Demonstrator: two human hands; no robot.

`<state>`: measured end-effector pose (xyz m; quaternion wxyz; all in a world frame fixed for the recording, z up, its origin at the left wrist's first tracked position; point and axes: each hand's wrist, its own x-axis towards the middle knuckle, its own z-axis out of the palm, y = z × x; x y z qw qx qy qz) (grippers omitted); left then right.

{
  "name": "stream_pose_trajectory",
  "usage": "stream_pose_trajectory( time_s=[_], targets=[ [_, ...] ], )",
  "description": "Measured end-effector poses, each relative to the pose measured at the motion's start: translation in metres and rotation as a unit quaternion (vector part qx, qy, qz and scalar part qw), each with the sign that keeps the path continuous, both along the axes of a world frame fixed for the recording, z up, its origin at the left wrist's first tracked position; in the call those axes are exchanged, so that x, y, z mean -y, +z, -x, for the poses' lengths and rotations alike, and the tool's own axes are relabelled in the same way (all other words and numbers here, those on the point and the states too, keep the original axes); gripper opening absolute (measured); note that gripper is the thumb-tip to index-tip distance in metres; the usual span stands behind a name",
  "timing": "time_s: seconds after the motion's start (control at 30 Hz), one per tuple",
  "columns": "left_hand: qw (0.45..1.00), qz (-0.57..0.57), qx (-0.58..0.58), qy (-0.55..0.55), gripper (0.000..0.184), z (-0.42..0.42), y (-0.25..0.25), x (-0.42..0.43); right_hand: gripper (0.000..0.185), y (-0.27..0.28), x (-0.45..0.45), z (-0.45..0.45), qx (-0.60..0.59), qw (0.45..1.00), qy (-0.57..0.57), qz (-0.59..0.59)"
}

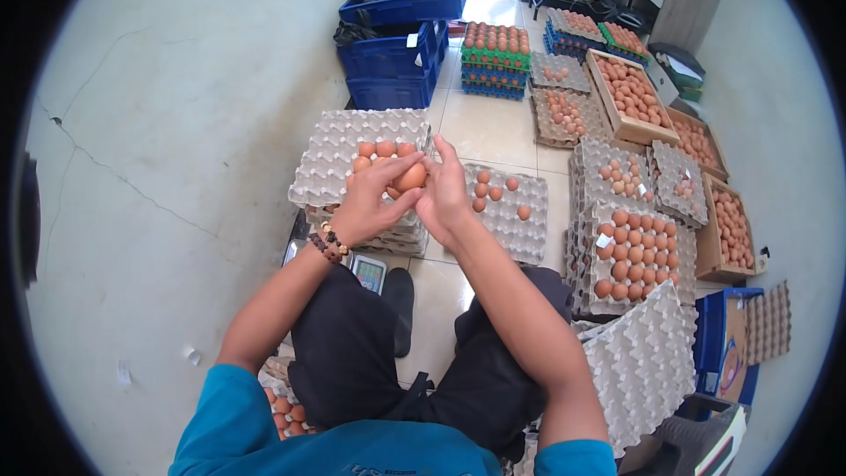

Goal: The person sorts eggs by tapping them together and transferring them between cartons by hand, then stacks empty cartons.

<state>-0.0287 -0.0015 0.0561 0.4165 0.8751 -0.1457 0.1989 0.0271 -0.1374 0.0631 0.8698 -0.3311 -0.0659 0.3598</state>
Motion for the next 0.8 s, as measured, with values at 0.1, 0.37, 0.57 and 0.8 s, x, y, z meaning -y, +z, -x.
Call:
stream_pose_trajectory(
  time_s=[0.1, 0.37, 0.57, 0.8],
  targets=[
    [0.972, 0.204, -0.11, -0.042, 0.043, -0.008, -0.011, -0.021, 0.078, -0.003, 0.005, -0.006, -0.015, 0.999, 0.037, -0.016],
    [0.859, 0.484, -0.147, 0.081, 0.045, -0.003, -0.068, -0.148, 0.072, 0.029, 0.081, -0.047, 0.098, 0.991, -0.092, 0.025],
    [0.945, 0.241, -0.129, 0.182, 0.046, 0.009, -0.105, -0.187, 0.057, -0.041, 0.157, -0.142, -0.012, 0.958, -0.28, 0.057],
    [0.982, 0.016, -0.109, 0.153, 0.034, -0.013, -0.121, -0.178, 0.044, -0.255, 0.197, -0.186, -0.218, 0.911, -0.283, 0.207]
  ],
)
